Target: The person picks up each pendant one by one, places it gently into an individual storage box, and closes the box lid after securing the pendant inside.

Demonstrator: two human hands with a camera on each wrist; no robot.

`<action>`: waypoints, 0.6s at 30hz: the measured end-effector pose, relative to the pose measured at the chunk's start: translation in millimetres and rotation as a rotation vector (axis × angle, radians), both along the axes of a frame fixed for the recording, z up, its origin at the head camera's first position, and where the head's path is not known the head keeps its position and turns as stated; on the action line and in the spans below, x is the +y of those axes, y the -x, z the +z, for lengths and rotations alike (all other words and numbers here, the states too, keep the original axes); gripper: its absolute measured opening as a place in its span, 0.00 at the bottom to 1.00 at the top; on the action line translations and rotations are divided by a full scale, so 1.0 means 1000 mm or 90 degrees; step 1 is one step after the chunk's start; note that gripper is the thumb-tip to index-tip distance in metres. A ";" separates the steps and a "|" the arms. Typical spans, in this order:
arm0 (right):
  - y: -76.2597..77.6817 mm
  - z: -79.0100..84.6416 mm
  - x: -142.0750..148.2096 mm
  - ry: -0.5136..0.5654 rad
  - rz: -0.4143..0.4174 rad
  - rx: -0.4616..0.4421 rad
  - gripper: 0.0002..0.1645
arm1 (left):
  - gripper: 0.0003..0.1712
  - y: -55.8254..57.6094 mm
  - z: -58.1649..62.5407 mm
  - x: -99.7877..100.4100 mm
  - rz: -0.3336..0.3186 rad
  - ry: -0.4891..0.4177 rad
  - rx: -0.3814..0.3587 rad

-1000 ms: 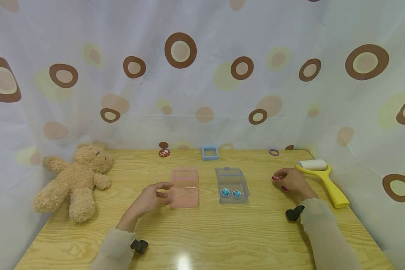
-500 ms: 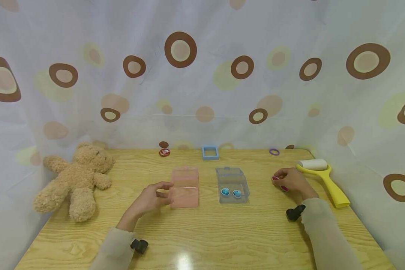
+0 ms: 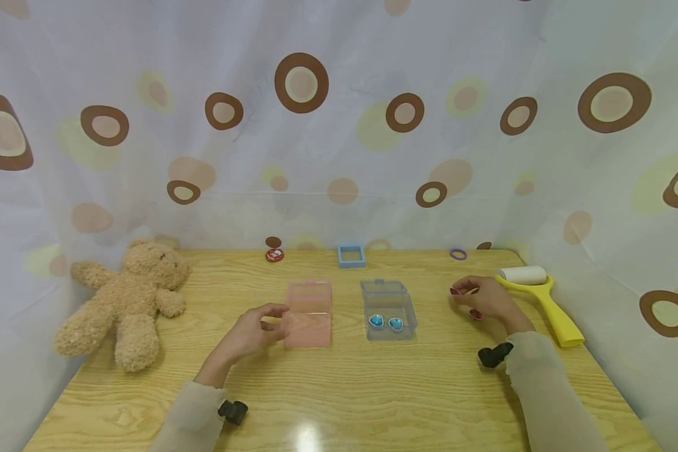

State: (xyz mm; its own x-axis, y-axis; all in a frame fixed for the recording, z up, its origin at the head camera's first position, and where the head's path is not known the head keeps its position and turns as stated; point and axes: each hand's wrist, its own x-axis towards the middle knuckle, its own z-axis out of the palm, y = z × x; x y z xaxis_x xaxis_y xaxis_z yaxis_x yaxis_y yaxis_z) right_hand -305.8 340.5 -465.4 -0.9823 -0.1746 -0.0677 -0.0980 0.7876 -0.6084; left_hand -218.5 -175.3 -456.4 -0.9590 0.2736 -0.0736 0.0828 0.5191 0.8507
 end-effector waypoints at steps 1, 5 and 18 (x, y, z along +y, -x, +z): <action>0.000 0.001 -0.001 0.001 0.007 0.006 0.22 | 0.29 0.000 0.000 0.000 0.000 -0.001 0.000; 0.000 0.003 -0.006 0.002 0.027 0.030 0.21 | 0.28 0.000 -0.001 0.000 -0.002 -0.009 -0.002; -0.008 0.024 -0.029 0.012 0.071 0.083 0.20 | 0.27 0.001 -0.003 -0.001 -0.004 -0.003 0.006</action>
